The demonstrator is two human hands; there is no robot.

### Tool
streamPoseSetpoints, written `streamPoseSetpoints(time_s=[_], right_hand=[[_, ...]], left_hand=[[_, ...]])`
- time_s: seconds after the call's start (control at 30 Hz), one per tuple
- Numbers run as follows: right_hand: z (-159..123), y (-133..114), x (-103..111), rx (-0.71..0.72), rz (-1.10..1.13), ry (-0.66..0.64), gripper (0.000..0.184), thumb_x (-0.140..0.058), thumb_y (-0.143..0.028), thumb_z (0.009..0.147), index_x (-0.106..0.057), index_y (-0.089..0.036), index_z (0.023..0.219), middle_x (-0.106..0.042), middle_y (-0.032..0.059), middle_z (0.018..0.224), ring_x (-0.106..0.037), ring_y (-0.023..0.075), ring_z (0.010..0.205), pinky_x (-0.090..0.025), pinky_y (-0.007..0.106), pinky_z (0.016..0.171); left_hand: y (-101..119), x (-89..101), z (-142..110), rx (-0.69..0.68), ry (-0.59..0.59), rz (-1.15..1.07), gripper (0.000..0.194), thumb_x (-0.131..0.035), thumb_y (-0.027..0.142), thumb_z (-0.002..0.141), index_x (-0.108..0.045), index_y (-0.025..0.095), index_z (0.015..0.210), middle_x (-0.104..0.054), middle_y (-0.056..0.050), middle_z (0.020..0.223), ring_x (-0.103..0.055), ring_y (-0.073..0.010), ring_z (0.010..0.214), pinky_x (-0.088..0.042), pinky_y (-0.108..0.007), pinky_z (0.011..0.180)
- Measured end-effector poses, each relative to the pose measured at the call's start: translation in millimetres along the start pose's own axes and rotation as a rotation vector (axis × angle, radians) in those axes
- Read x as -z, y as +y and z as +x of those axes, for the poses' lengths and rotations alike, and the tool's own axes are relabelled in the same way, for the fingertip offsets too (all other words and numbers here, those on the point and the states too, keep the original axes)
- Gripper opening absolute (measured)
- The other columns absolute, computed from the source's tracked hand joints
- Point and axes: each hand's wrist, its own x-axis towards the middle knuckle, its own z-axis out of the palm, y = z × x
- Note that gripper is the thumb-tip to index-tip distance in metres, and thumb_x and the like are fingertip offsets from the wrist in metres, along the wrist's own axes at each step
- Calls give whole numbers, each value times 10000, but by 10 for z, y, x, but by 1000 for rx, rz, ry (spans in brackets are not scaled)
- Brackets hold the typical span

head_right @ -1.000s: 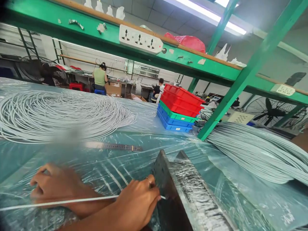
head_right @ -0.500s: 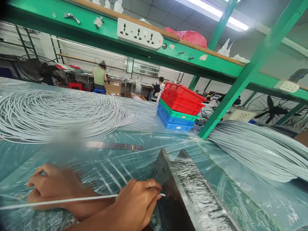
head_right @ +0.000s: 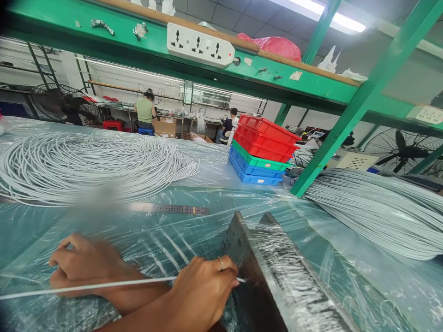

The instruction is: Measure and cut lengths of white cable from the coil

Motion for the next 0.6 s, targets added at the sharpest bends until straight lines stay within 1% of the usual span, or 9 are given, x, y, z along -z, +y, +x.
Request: streamPoseSetpoints(time_s=[0.1, 0.2, 0.23, 0.3, 0.4, 0.47, 0.53, 0.6], right_hand=[[2, 23, -13, 47, -14, 50, 230, -472, -343, 853, -634, -259, 992, -553, -85, 1197, -549, 60, 823, -474, 194, 753], [1, 32, -23, 85, -36, 95, 253, -458, -341, 857, -647, -252, 1001, -559, -75, 1189, -549, 61, 814, -460, 201, 723], [1, 30, -22, 88, -40, 106, 251, -459, -337, 854, -651, -247, 989, -561, -74, 1178, -546, 61, 810, -455, 201, 714], [4, 23, -16, 92, -31, 116, 232, -471, -315, 834, -653, -237, 955, -563, -72, 1142, -539, 56, 798, -440, 196, 688], [13, 12, 4, 78, -10, 103, 224, -482, -302, 815, -654, -238, 944, -563, -73, 1128, -528, 52, 771, -428, 192, 666], [20, 5, 19, 56, -10, 84, 229, -485, -303, 814, -656, -239, 951, -566, -75, 1143, -527, 55, 778, -443, 191, 696], [24, -1, 32, 37, -12, 51, 238, -485, -312, 818, -657, -244, 969, -564, -79, 1173, -533, 60, 797, -457, 194, 734], [22, -5, 44, 12, 4, 7, 245, -487, -320, 822, -660, -257, 985, -566, -82, 1185, -543, 64, 812, -460, 196, 746]], left_hand=[[-10, -8, 3, -16, 15, -21, 258, -398, 283, 994, -655, 282, 1024, -629, 136, 1179, -659, -181, 752, -375, -368, 512], [-6, -20, 4, -16, 11, -10, 271, -383, 283, 997, -654, 275, 986, -637, 118, 1139, -645, -183, 728, -246, -344, 467], [-7, -34, 3, -21, 31, -3, 266, -389, 278, 994, -654, 273, 977, -638, 114, 1131, -639, -180, 713, -215, -337, 462], [-15, -79, -1, -40, 116, 4, 241, -410, 269, 982, -650, 271, 966, -639, 117, 1115, -617, -169, 659, -163, -330, 455], [-38, -156, -12, -96, 263, 15, 209, -431, 247, 968, -633, 242, 913, -646, 107, 1051, -574, -149, 578, -103, -333, 446], [-49, -175, -18, -126, 315, 39, 201, -438, 234, 958, -619, 214, 874, -644, 81, 1011, -555, -144, 554, -75, -334, 438], [-52, -159, -19, -145, 328, 66, 166, -463, 225, 934, -612, 195, 867, -633, 53, 975, -544, -146, 546, -54, -328, 429], [-45, -125, -6, -160, 296, 83, 131, -494, 232, 906, -616, 188, 890, -620, 32, 952, -544, -143, 547, -46, -319, 415]])
